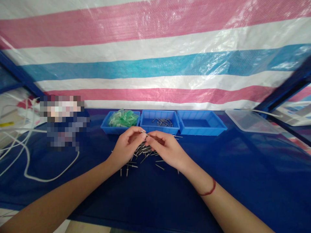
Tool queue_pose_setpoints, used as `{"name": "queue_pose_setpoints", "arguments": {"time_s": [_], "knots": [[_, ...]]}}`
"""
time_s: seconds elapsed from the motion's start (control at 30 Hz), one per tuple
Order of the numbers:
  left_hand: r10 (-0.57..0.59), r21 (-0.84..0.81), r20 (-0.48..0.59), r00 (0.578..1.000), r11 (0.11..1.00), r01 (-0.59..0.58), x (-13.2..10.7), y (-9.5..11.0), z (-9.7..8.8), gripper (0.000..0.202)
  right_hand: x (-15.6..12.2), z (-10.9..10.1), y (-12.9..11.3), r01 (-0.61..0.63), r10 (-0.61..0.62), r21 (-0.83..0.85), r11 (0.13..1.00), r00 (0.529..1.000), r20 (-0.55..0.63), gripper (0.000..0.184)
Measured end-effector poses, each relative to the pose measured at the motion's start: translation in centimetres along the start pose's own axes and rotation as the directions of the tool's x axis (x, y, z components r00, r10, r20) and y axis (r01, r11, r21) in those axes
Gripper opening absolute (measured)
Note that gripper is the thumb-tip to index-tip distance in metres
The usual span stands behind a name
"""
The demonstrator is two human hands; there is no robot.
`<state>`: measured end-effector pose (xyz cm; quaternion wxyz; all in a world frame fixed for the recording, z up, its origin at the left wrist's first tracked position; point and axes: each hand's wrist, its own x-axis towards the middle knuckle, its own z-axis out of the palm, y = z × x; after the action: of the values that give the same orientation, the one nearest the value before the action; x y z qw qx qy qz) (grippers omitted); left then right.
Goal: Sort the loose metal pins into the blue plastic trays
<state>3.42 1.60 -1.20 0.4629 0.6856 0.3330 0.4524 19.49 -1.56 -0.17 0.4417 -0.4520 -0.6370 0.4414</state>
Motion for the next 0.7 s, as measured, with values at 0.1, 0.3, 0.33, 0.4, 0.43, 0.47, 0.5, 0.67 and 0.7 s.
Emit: {"name": "queue_pose_setpoints", "arguments": {"time_s": [0.1,0.3,0.33,0.4,0.43,0.47,0.5,0.67,0.7], "knots": [[0.009,0.082,0.001,1.0,0.997,-0.009,-0.1,-0.1,0.0,0.016,0.0,0.1,0.1,0.025,-0.025,-0.003,1.0,1.0,-0.002,0.022],[0.066,0.164,-0.03,0.997,0.985,-0.06,-0.2,0.0,-0.1,0.015,0.1,0.0,0.0,0.048,-0.043,0.041,0.998,0.992,-0.123,0.02],[0.066,0.179,-0.031,0.997,0.982,-0.06,-0.2,0.0,-0.1,0.015,0.1,0.0,-0.1,0.056,-0.05,0.037,0.998,0.989,-0.139,0.02],[0.061,0.22,-0.011,0.998,0.974,-0.057,-0.3,0.1,-0.1,0.013,0.0,-0.1,-0.3,0.072,-0.07,0.008,0.997,0.984,-0.161,0.021],[0.063,0.247,0.012,0.998,0.967,-0.064,-0.3,0.2,-0.1,0.013,-0.1,-0.1,-0.3,0.083,-0.083,-0.012,0.997,0.982,-0.167,0.022],[0.071,0.279,0.033,0.997,0.957,-0.078,-0.4,0.3,-0.1,0.013,-0.1,-0.2,-0.3,0.093,-0.097,-0.032,0.995,0.981,-0.17,0.023],[0.089,0.317,0.041,0.995,0.943,-0.098,-0.5,0.3,0.0,0.013,-0.1,-0.3,-0.3,0.102,-0.109,-0.05,0.994,0.978,-0.177,0.024],[0.267,0.496,0.035,0.963,0.832,-0.249,-1.1,1.0,0.1,0.019,0.4,-2.0,0.9,0.13,-0.221,-0.231,0.964,0.878,-0.425,0.025],[0.286,0.525,0.088,0.954,0.801,-0.288,-1.2,1.2,0.1,0.019,0.6,-2.6,1.3,0.115,-0.274,-0.338,0.934,0.839,-0.47,0.025]]}}
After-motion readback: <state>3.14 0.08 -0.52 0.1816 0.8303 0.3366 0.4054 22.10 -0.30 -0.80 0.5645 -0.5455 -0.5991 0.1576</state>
